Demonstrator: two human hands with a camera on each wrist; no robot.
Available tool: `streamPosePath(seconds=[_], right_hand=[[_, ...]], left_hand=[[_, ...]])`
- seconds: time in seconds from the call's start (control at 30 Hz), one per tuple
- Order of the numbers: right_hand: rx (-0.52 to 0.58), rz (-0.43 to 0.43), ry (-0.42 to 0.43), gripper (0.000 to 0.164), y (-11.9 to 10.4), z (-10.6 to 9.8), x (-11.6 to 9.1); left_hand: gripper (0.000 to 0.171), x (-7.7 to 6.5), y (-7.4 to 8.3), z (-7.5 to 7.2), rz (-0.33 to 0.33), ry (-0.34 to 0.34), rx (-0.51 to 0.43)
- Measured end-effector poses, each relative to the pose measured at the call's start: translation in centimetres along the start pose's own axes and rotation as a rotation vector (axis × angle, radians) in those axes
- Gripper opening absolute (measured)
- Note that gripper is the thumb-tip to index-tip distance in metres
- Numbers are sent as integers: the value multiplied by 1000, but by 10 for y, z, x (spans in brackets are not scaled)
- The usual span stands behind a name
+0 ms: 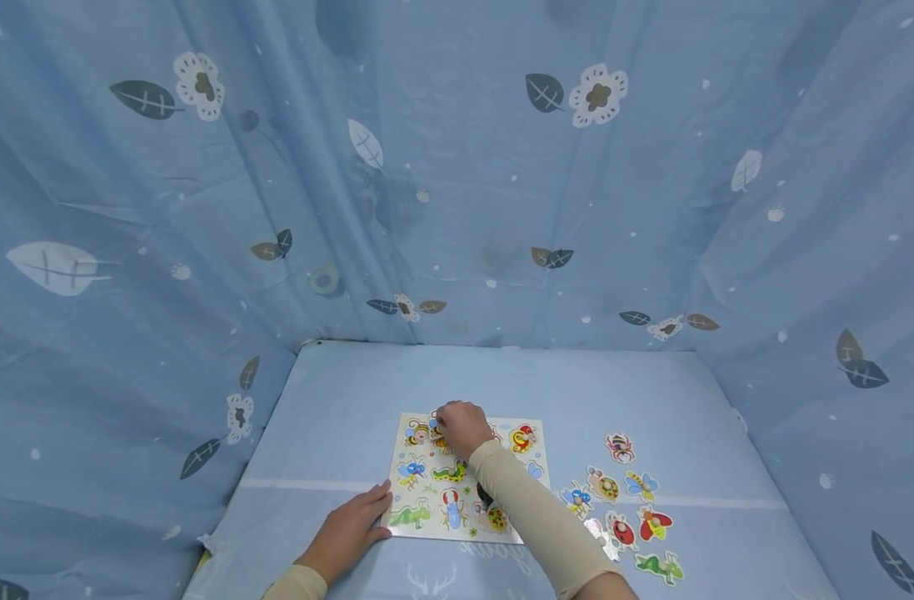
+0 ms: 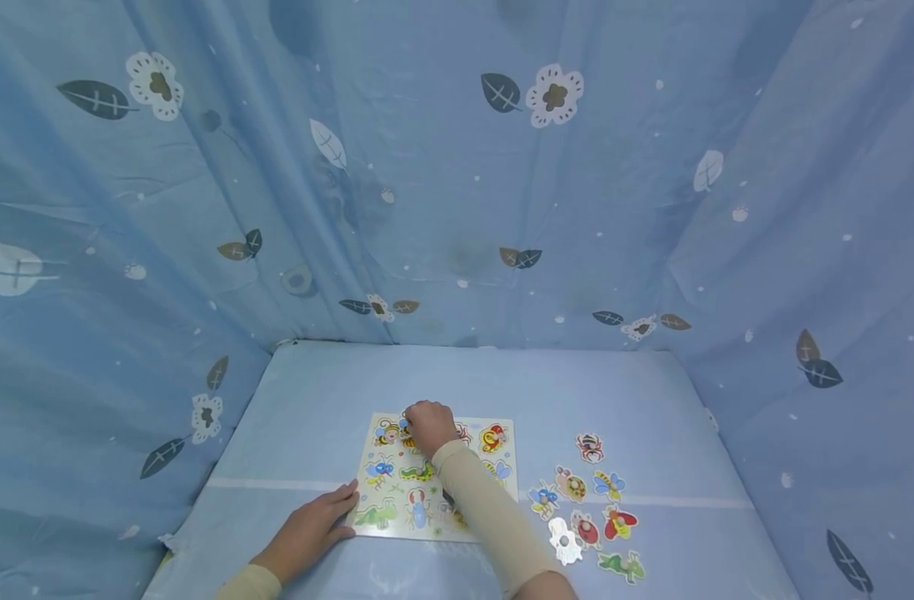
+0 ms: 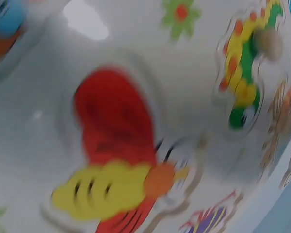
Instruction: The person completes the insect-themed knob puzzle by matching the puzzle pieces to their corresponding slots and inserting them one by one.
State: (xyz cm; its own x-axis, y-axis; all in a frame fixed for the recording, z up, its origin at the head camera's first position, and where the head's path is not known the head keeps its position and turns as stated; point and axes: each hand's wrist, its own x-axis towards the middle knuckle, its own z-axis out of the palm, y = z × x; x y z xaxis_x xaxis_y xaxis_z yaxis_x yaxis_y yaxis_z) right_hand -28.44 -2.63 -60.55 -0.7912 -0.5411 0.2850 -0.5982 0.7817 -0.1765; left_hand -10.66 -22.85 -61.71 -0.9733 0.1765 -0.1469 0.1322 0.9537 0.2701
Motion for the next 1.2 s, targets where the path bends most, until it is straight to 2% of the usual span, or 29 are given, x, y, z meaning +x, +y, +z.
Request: streamPosePath(seconds=[0.17,0.43,0.67,0.87,1.03,1.2], right_hand=[[-8,-28,5,46,-18,13,6],[-24,-28,-15,39,-29,31,11],[-16,-20,-45,35,-35,29,16],[-7,-26,-54,21,-39,26,16],[-27,-45,-69,19,-39,26,15],[0,-51,-95,18,-40,23,16]], left_hand=[[66,0,-1,-1,15,-10,7],[65,1,2,-2,15,-35,11],[65,2,3,-2,1,-35,32],[65,2,4,-2,7,-27,45],[65,2,4,-2,2,-32,49],[65,2,3,-1,-15,-38,38]])
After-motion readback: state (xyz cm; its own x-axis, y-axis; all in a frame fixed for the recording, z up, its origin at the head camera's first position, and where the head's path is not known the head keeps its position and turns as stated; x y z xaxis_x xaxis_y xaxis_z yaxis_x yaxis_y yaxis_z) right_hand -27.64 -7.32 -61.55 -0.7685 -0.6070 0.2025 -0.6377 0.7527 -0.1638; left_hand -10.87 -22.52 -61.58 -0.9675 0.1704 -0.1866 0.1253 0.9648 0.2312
